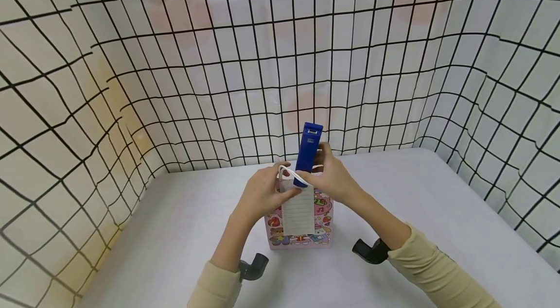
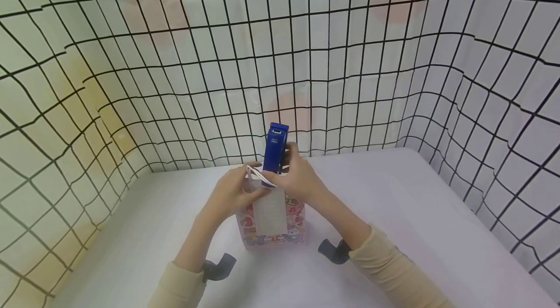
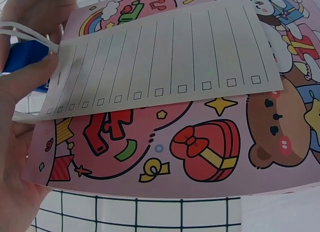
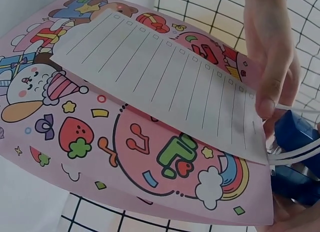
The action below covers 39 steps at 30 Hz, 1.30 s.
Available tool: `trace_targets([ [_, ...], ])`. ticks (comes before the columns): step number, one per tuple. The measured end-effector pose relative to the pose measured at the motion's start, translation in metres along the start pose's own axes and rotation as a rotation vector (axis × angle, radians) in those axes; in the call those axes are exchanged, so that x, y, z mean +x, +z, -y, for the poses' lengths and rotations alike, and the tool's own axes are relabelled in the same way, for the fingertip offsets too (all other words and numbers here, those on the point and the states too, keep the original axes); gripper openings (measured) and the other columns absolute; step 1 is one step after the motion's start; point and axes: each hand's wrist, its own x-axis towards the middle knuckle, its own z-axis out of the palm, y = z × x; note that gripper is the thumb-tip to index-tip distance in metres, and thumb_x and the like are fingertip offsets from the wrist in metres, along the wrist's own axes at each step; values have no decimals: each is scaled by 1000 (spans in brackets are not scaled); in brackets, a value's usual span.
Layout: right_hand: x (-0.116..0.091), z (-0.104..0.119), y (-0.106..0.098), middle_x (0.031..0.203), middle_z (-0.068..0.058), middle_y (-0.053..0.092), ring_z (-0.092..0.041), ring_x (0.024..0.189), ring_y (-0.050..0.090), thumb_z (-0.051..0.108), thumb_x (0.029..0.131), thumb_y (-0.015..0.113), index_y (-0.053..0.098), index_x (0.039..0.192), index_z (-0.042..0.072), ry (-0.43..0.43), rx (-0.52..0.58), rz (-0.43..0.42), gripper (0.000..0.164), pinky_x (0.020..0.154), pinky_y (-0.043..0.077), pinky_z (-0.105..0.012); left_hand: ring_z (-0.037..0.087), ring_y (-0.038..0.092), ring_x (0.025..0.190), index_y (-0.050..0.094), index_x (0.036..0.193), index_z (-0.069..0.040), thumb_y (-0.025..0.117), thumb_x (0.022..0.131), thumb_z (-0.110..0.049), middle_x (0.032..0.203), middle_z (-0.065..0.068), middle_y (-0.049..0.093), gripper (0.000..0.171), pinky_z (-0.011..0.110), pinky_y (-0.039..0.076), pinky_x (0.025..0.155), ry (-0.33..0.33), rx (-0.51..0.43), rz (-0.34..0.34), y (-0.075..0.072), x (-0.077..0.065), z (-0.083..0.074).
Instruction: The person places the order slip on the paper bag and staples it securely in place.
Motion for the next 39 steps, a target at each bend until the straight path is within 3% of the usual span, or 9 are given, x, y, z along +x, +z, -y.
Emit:
trace_targets([
  [8, -1, -3, -2, 119, -25, 50, -34, 104, 57, 22, 83, 65, 14, 132, 1, 30, 73, -46, 73, 84, 51, -41, 17, 56, 92, 47, 126, -12, 64, 83, -33, 108, 5, 61, 50, 35, 49, 82, -11, 10, -15, 0, -2, 1],
  [14, -2, -6, -3, 127, -23, 43, -38, 113, 52, 16, 82, 66, -1, 134, 6, 13, 149, -102, 86, 86, 50, -45, 16, 56, 85, 50, 117, -9, 64, 82, -28, 98, 5, 61, 42, 32, 49, 76, 18, 27, -49, 1, -3, 3],
  [19, -2, -8, -6, 135, -13, 37, -34, 116, 50, 10, 80, 68, -3, 134, 10, -46, 198, -172, 89, 84, 51, -42, 18, 57, 91, 49, 120, -8, 63, 83, -27, 102, 6, 61, 44, 34, 50, 80, 23, 40, -44, 1, -3, 3],
  [23, -2, -10, -9, 133, -12, 40, -32, 117, 49, 9, 80, 68, -4, 135, 12, -29, 254, -234, 91, 88, 49, -42, 19, 57, 94, 49, 118, -8, 63, 83, -26, 104, 6, 61, 42, 35, 49, 81, 6, 27, -29, 0, -2, 4],
  [26, -4, -11, -11, 132, -14, 41, -35, 114, 51, 10, 82, 65, -9, 136, 14, -4, 306, -256, 92, 90, 48, -35, 19, 57, 91, 50, 115, -9, 63, 83, -25, 102, 5, 61, 38, 34, 49, 79, -5, 18, -21, 0, -2, 4],
  [29, -6, -13, -13, 135, -15, 40, -37, 114, 51, 17, 85, 61, -13, 137, 16, -1, 351, -283, 91, 87, 48, -21, 17, 56, 88, 50, 113, -9, 63, 83, -24, 99, 5, 61, 36, 33, 49, 77, -9, 16, -19, 0, -2, 4],
  [33, -9, -18, -14, 136, -20, 34, -26, 117, 47, 29, 87, 52, -16, 139, 18, -31, 391, -341, 86, 83, 44, -8, 15, 52, 80, 51, 110, -9, 63, 83, -22, 93, 3, 61, 33, 30, 46, 70, 2, 18, -34, 0, -3, 4],
  [39, -15, -25, -16, 129, -17, 32, 0, 98, 55, 26, 93, 39, -9, 139, 18, -98, 424, -408, 67, 81, 47, -11, 12, 49, 75, 53, 108, -9, 63, 82, -21, 87, 2, 60, 30, 28, 45, 67, 25, 20, -74, 2, -3, 7],
])
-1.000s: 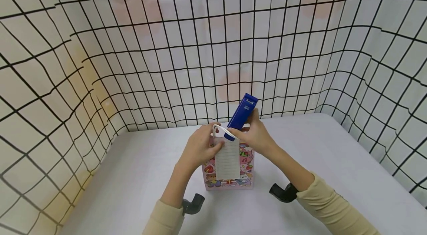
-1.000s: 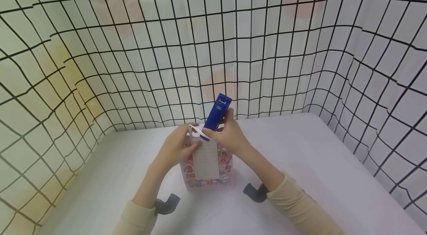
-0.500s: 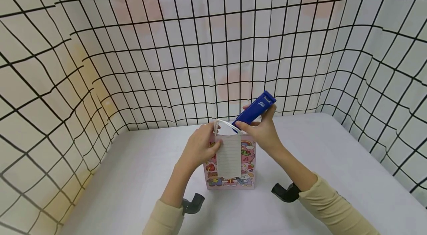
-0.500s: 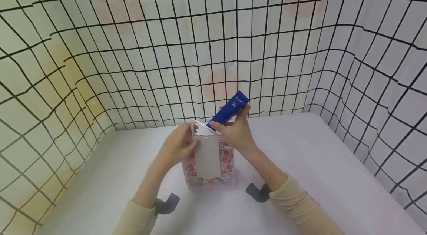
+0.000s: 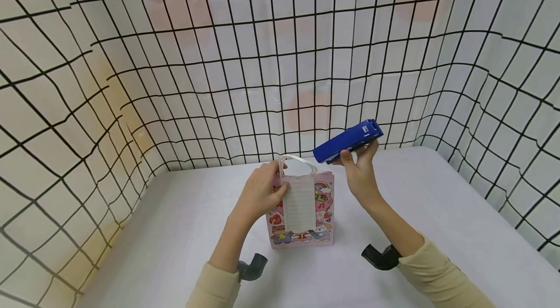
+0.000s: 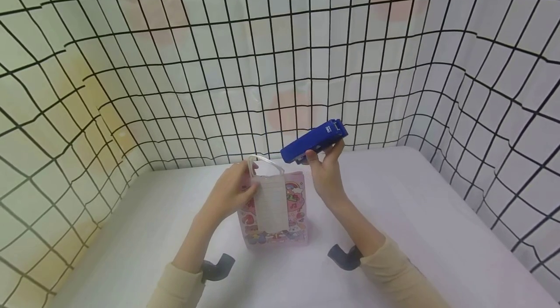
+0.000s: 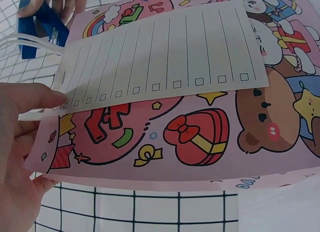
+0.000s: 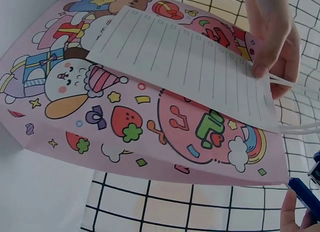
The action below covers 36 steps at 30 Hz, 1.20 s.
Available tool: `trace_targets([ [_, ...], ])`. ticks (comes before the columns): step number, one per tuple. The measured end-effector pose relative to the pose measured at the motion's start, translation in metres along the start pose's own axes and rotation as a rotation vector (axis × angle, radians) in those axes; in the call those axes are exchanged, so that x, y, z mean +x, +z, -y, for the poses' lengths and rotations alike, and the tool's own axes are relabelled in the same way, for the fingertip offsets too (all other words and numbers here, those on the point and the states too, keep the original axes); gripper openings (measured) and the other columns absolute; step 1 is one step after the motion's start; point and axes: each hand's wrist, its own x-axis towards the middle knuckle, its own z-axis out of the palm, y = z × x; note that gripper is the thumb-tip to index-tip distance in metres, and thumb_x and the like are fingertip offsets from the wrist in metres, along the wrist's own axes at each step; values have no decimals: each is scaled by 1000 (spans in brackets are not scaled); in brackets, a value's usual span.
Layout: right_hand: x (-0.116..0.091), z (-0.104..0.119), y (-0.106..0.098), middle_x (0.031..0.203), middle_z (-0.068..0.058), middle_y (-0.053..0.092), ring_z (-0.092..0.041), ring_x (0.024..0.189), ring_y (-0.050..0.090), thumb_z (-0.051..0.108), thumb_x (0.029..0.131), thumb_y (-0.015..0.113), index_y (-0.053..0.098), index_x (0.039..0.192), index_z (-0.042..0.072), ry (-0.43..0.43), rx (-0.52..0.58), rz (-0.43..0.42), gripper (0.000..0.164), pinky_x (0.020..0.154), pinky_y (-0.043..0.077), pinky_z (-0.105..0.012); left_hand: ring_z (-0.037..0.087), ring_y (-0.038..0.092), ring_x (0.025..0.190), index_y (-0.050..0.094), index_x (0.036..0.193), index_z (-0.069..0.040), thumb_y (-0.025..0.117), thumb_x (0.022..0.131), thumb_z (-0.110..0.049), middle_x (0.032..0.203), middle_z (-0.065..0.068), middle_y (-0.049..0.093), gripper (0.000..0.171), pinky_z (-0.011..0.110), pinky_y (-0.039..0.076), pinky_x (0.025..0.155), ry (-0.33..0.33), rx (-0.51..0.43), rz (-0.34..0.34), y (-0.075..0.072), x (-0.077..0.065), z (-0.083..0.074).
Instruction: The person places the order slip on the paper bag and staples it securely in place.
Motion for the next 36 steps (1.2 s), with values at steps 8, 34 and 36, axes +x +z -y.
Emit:
trace_targets([
  [8, -11, -2, -8, 123, 2, 33, -7, 108, 51, 7, 92, 48, 1, 134, 18, -11, 76, -102, 64, 73, 52, -18, 14, 53, 79, 54, 112, -6, 63, 81, -19, 90, 4, 61, 35, 32, 47, 72, 13, -10, -28, 0, -2, 2],
  [34, -43, -18, -45, 115, 19, 47, 6, 88, 56, -3, 80, 60, 37, 129, 3, -208, -287, -295, 55, 62, 46, -5, 27, 48, 119, 42, 131, -9, 52, 85, -42, 128, 10, 52, 57, 50, 36, 99, 89, -62, -326, -2, -20, 21],
  [36, -44, -19, -47, 114, 21, 48, 8, 90, 54, -3, 78, 63, 41, 128, 4, -179, -340, -306, 55, 66, 45, -4, 27, 47, 119, 42, 131, -9, 46, 87, -50, 129, 10, 51, 60, 50, 34, 99, 95, -71, -344, -3, -23, 24],
])
